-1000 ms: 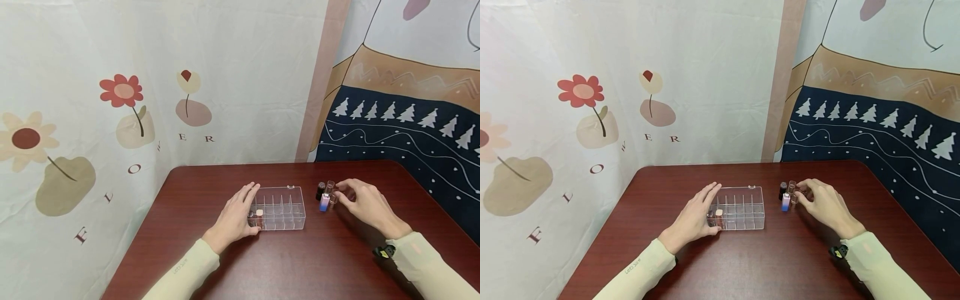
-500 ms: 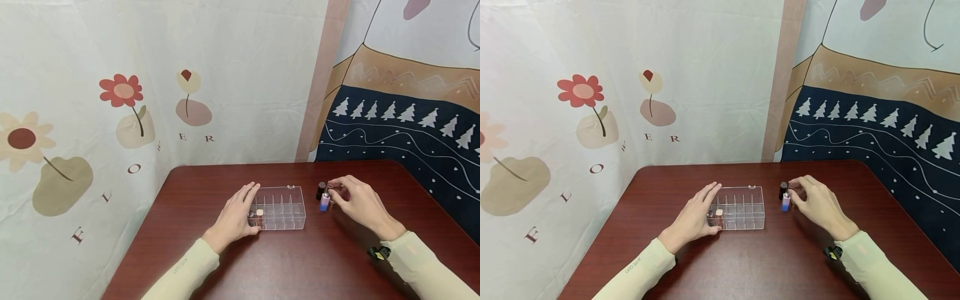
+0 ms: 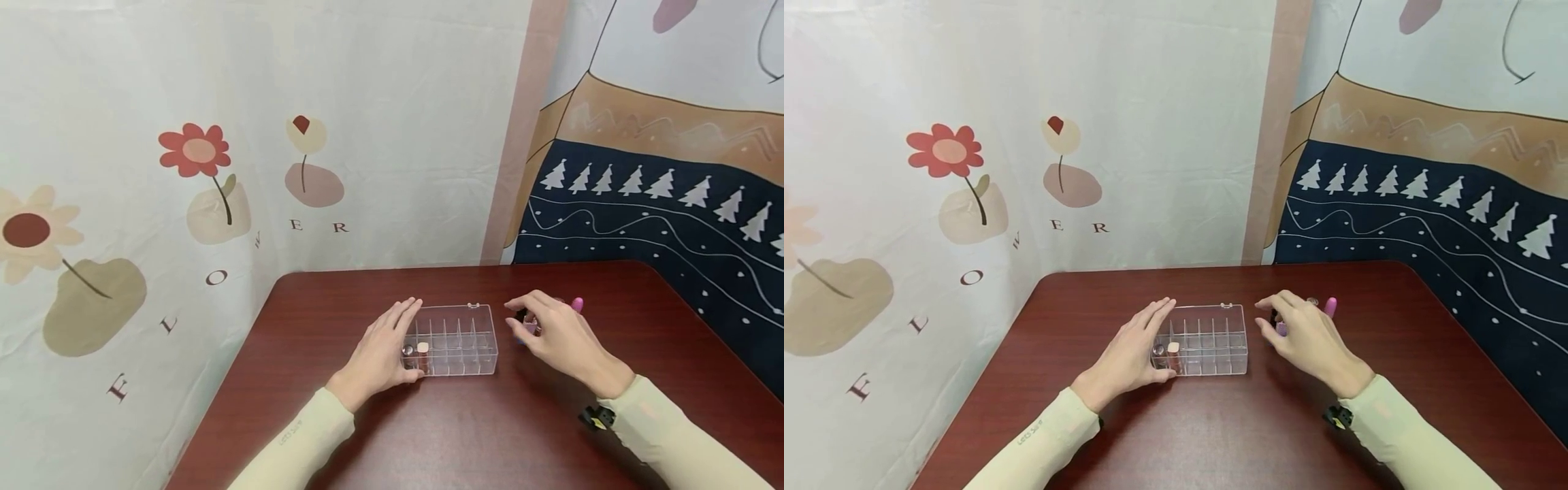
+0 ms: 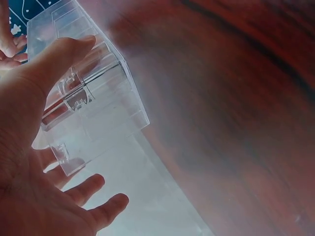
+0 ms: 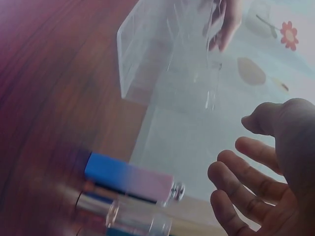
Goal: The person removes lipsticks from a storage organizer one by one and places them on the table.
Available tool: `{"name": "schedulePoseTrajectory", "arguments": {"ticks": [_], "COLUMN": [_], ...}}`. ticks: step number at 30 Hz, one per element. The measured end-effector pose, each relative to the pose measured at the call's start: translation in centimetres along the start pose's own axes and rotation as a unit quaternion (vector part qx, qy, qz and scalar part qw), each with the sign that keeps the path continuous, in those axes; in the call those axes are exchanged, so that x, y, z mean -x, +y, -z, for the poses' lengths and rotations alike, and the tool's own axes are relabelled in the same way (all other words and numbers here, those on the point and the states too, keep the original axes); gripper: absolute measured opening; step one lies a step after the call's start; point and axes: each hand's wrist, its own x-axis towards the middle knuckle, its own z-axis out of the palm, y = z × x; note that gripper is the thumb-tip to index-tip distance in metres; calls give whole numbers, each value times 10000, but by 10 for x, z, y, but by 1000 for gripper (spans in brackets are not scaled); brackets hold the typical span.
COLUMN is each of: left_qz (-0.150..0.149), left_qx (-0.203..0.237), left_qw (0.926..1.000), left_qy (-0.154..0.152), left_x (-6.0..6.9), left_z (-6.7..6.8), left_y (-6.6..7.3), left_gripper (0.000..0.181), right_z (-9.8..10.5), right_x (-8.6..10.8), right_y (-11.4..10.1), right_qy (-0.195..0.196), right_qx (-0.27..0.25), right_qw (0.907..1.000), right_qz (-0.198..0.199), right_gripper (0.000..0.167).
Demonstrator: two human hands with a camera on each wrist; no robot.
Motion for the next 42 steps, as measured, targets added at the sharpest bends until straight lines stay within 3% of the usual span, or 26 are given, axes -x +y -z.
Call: {"name": "schedulePoseTrajectory", "arguments": {"ticks": [5,12,19,31,42], "left_qz": [-45,-325,-350,-403,-394], "left_qx": [17,217,258,111,99], "left_qw": [10000,9991,9983,9983,9986], "left_qy": [-63,-160,-382,-409,-329], "left_x": [1,0,0,1,1], "left_z": [2,9,12,15,14], "left_y": [-3,-10,-16,-18,-17], "left_gripper": [140,133,134,132,132], "right_z": [-8,-21,-31,-51,-71], "right_x": [-5,-9,-15,-26,-31], "right_y": [-13,-26,-39,-61,-77], "right_qy": [-212,-430,-603,-690,-859], "right_qx": [-22,-59,19,-161,-288], "right_qw": [9997,9982,9953,9901,9869], "right_qz": [152,419,761,1213,1334], "right_gripper": [31,35,37,38,36]}}
